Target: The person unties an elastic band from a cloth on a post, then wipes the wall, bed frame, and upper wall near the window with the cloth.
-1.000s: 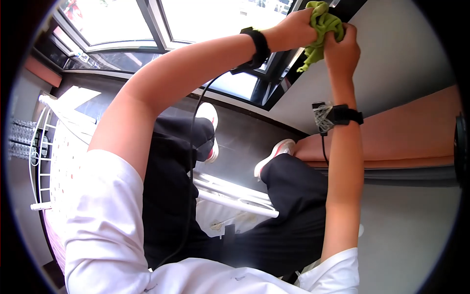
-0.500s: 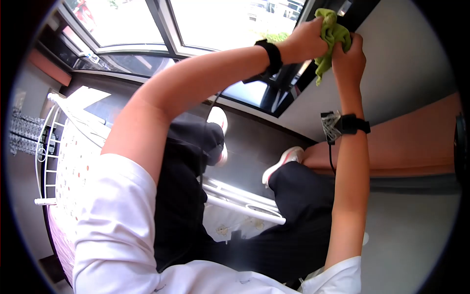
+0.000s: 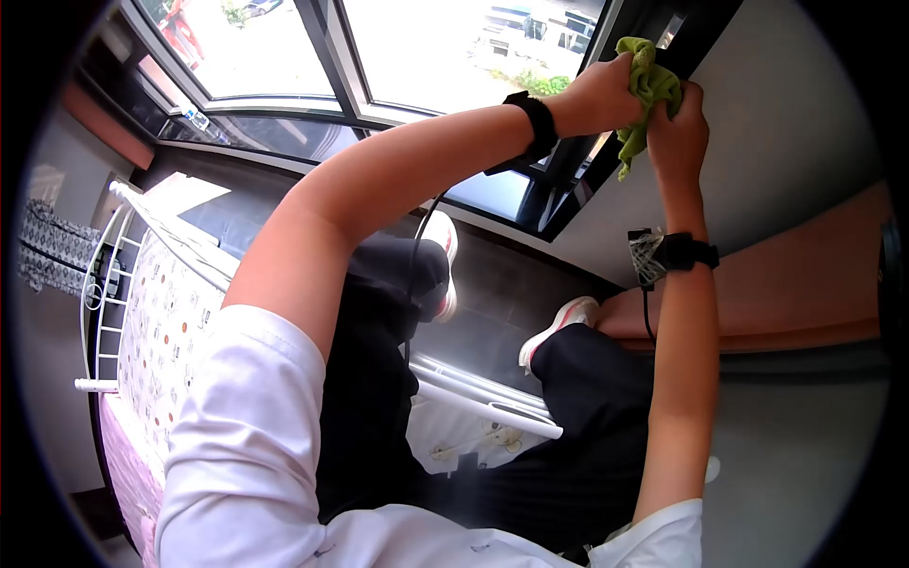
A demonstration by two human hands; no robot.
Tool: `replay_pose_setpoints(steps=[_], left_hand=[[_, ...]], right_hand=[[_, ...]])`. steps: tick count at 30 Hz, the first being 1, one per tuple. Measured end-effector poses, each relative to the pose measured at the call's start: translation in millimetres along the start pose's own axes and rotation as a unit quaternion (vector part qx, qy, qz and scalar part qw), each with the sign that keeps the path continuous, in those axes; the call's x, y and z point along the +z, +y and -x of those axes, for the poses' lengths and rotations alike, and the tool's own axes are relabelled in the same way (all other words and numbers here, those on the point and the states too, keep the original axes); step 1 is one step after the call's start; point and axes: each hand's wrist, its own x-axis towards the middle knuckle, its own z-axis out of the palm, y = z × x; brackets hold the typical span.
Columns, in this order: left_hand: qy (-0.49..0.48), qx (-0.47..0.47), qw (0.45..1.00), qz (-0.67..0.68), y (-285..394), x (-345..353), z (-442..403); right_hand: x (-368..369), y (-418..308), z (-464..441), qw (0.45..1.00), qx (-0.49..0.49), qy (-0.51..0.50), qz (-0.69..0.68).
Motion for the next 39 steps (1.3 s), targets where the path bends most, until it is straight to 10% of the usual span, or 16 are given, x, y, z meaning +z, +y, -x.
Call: replay_pose_setpoints(steps=[20, 26, 30, 32, 39], left_hand=[[-0.010, -0.131, 0.980, 0.150, -24, 41, 10], [0.062, 0.058, 0.996, -0.002, -18, 36, 9], [-0.030, -0.004, 0.998, -0.062, -37, 50, 30], [-0.138, -0.092, 0.986, -0.015, -59, 57, 31], [-0.016, 0.056, 0.992, 0.112, -9, 7, -27]], right_hand=[[7, 33, 14, 0.994, -0.015, -0.048, 0.094], [-4, 21, -3, 0.998, -0.006, 0.045, -0.052], [2, 28, 3, 0.995, 0.010, 0.038, -0.087], [1, 30, 9, 0.999, 0.001, 0.010, -0.040], [-52, -39, -32, 0.974, -0.071, 0.152, -0.149]])
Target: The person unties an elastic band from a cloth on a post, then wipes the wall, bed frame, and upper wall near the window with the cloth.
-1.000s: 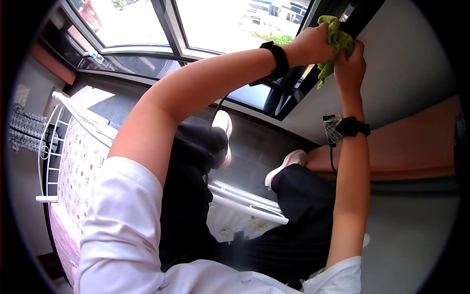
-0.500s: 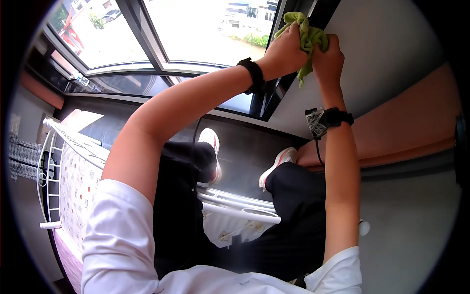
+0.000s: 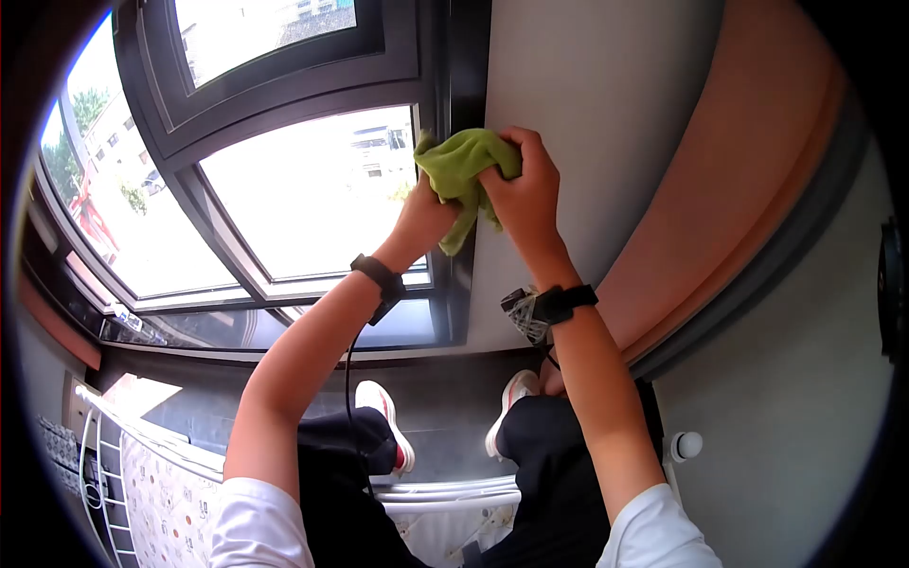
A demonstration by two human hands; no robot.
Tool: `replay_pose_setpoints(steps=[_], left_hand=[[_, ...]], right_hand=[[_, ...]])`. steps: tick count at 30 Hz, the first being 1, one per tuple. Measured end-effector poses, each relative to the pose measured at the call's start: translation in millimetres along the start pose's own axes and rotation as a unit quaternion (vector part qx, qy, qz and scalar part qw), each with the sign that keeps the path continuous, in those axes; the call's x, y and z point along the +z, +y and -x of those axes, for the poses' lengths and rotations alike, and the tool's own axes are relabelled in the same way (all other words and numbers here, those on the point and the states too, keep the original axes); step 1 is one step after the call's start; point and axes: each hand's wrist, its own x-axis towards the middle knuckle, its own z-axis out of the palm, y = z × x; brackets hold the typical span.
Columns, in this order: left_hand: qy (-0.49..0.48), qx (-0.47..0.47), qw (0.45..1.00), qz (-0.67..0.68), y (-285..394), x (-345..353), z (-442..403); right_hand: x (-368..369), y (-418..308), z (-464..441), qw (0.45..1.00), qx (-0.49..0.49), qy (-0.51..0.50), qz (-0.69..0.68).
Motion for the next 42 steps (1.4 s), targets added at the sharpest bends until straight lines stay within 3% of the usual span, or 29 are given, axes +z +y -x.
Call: replay_pose_setpoints(steps=[3, 5, 6, 7, 9, 12, 13, 15, 17, 19, 21, 23, 24, 25, 27, 29, 31, 33, 34, 35, 37, 39, 42], left_hand=[[0.036, -0.005, 0.999, 0.038, 24, -4, -2], [-0.029, -0.083, 0.991, -0.099, 13, -5, 9], [-0.046, -0.096, 0.988, -0.116, 8, -2, 18], [-0.138, -0.086, 0.972, -0.170, -25, -2, 16], [-0.203, -0.284, 0.933, -0.090, 6, -15, 31], [-0.197, -0.193, 0.960, -0.038, 2, -26, -6], [-0.176, -0.213, 0.960, -0.037, 30, -27, -10], [-0.122, -0.147, 0.979, 0.073, 60, -23, -12], [-0.202, -0.085, 0.971, 0.092, 40, -20, -21], [-0.155, -0.183, 0.957, 0.161, 29, -16, 4], [-0.137, -0.289, 0.923, 0.211, 4, -19, 10], [-0.198, -0.203, 0.956, 0.075, 0, -28, 9], [-0.212, -0.022, 0.970, -0.115, -7, -24, 4], [-0.200, -0.086, 0.975, 0.045, 3, -26, 0], [-0.085, -0.191, 0.950, 0.231, 67, -20, 4], [-0.064, -0.176, 0.952, 0.241, 64, -17, 2], [-0.039, -0.160, 0.954, 0.249, 55, -16, 2], [-0.029, -0.167, 0.881, 0.441, 25, -16, -1], [-0.041, -0.101, 0.934, 0.341, 28, -17, 0], [0.027, -0.184, 0.870, 0.457, 32, -13, -4], [0.029, -0.178, 0.862, 0.475, 41, -10, -9], [-0.003, -0.068, 0.877, 0.475, 55, -13, -14], [-0.033, -0.011, 0.898, 0.439, 57, -16, -12]], right_hand=[[-7, -2, -7, 1.000, -0.003, -0.013, -0.012], [-2, 12, 6, 0.999, 0.015, -0.037, -0.003], [1, 22, 16, 0.992, 0.047, -0.090, 0.074], [4, 29, 25, 0.975, 0.078, -0.143, 0.152], [4, 37, 44, 0.977, 0.036, -0.146, 0.149], [8, 16, 28, 0.990, -0.011, -0.104, 0.098], [6, 1, 20, 0.996, -0.028, -0.066, 0.056], [6, -7, 15, 0.997, -0.006, -0.055, 0.052], [2, 2, 13, 0.998, -0.028, -0.033, 0.050], [5, 30, 29, 0.996, -0.017, -0.046, 0.079], [8, 47, 47, 0.986, 0.074, -0.092, 0.115], [13, 29, 34, 0.983, 0.031, -0.114, 0.140], [12, 24, 26, 0.987, -0.011, -0.095, 0.131], [6, 16, 20, 0.988, -0.047, -0.079, 0.125], [-3, 4, 7, 0.989, -0.049, -0.070, 0.120], [-1, 7, 5, 0.992, -0.051, -0.045, 0.108], [4, 28, 20, 0.989, 0.007, -0.055, 0.136], [7, 41, 46, 0.984, 0.021, -0.080, 0.160], [10, 36, 45, 0.977, 0.034, -0.100, 0.186], [12, 33, 38, 0.978, 0.027, -0.098, 0.182], [7, 27, 30, 0.979, -0.037, -0.084, 0.181], [-2, 8, 12, 0.982, -0.054, -0.057, 0.169], [-5, 11, 3, 0.986, -0.043, -0.047, 0.156]])
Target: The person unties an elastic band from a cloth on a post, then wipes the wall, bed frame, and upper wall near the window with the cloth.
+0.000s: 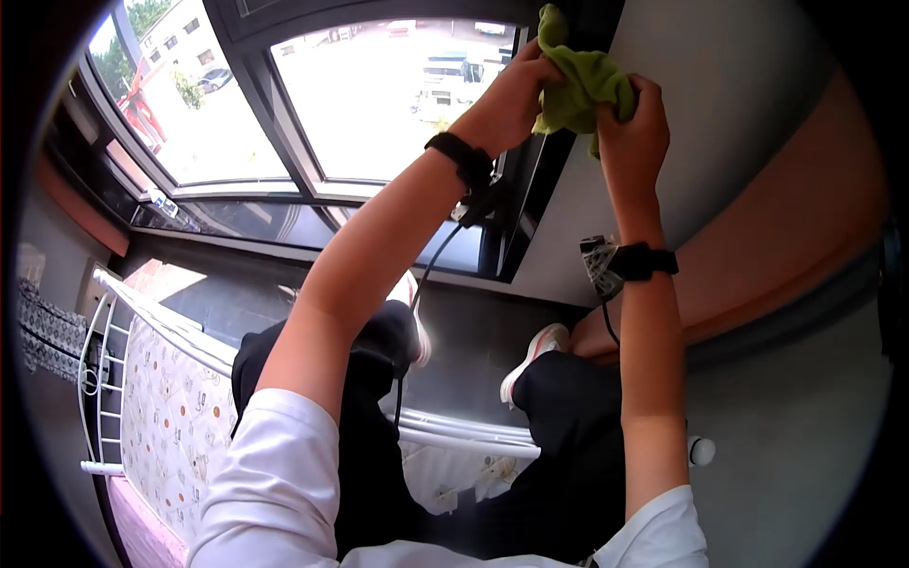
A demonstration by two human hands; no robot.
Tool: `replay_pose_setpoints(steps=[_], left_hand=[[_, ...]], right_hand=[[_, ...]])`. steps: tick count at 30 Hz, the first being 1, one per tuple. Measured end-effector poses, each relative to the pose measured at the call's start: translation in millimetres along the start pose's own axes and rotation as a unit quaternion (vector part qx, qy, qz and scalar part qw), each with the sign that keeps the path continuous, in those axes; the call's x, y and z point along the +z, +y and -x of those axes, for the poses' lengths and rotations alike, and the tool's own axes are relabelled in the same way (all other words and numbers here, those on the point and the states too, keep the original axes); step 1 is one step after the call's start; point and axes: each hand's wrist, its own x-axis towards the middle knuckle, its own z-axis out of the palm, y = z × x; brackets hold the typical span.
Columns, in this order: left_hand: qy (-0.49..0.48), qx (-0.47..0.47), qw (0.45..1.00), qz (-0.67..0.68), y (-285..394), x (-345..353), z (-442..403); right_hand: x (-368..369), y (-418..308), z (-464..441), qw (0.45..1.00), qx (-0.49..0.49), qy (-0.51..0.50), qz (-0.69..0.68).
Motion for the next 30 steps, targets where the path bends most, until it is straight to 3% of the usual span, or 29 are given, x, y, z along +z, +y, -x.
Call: replay_pose_setpoints(steps=[2, 4, 10, 13, 16, 19, 21, 22, 25, 27, 30], left_hand=[[-0.025, -0.003, 0.999, 0.020, -14, -15, -6], [0.010, -0.019, 0.999, 0.037, -27, -22, 1], [0.062, -0.043, 0.997, 0.025, -29, -7, 0], [0.118, -0.037, 0.992, -0.008, -45, -5, 1], [0.260, -0.086, 0.956, -0.103, -69, -2, 6], [0.227, -0.036, 0.973, -0.023, -86, -14, 14], [0.212, 0.000, 0.976, -0.049, -93, -14, 15], [0.192, 0.032, 0.978, -0.077, -85, -9, 14], [0.158, 0.090, 0.968, -0.172, -87, -16, 10], [0.168, 0.137, 0.922, -0.320, -96, -25, 13], [0.231, 0.016, 0.890, -0.393, -122, -35, 41]], right_hand=[[11, 11, 16, 1.000, 0.021, -0.018, -0.006], [22, 15, 26, 0.997, 0.068, -0.039, -0.008], [13, 8, 14, 0.998, 0.043, -0.038, -0.005], [25, 20, 34, 0.993, 0.105, -0.042, -0.013], [43, 32, 66, 0.993, 0.110, -0.031, -0.022], [40, 25, 51, 0.991, 0.114, -0.051, 0.039], [31, 22, 38, 0.996, 0.082, -0.042, 0.013], [26, 23, 31, 0.999, 0.046, -0.026, -0.014], [24, 21, 24, 0.997, 0.057, -0.020, -0.040], [32, 27, 40, 0.996, 0.075, -0.031, -0.024], [50, 36, 69, 0.993, 0.101, -0.064, 0.015]])
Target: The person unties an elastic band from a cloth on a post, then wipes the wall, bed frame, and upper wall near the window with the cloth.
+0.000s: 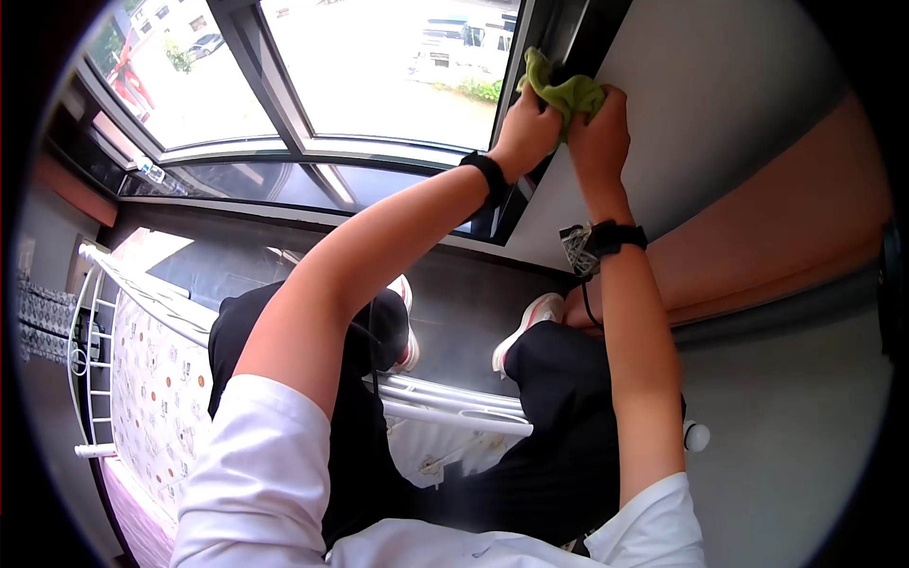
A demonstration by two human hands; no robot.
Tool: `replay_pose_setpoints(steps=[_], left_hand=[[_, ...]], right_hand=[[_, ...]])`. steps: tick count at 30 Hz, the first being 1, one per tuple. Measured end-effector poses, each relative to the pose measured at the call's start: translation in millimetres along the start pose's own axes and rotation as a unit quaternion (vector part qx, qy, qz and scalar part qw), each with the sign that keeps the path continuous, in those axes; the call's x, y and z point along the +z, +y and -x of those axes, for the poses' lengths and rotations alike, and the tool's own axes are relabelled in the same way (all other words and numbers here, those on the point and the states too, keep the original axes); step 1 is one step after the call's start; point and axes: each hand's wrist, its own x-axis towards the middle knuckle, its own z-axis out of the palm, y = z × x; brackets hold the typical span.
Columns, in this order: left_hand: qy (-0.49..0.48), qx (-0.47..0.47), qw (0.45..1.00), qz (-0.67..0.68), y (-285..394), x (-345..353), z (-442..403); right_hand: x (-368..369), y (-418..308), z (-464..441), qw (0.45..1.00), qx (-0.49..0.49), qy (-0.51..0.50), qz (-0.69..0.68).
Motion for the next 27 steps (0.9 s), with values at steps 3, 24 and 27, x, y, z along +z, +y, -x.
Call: replay_pose_setpoints(steps=[3, 24, 27], left_hand=[[-0.019, -0.031, 0.998, -0.060, -1, -7, 5], [-0.125, -0.027, 0.978, -0.166, 10, -18, 8], [-0.099, -0.016, 0.986, -0.134, -12, -13, 21]], right_hand=[[-5, -13, -4, 0.997, 0.044, -0.040, 0.040], [-1, -37, 10, 0.997, 0.054, -0.050, -0.010], [3, -35, 15, 0.998, 0.043, -0.004, -0.036]])
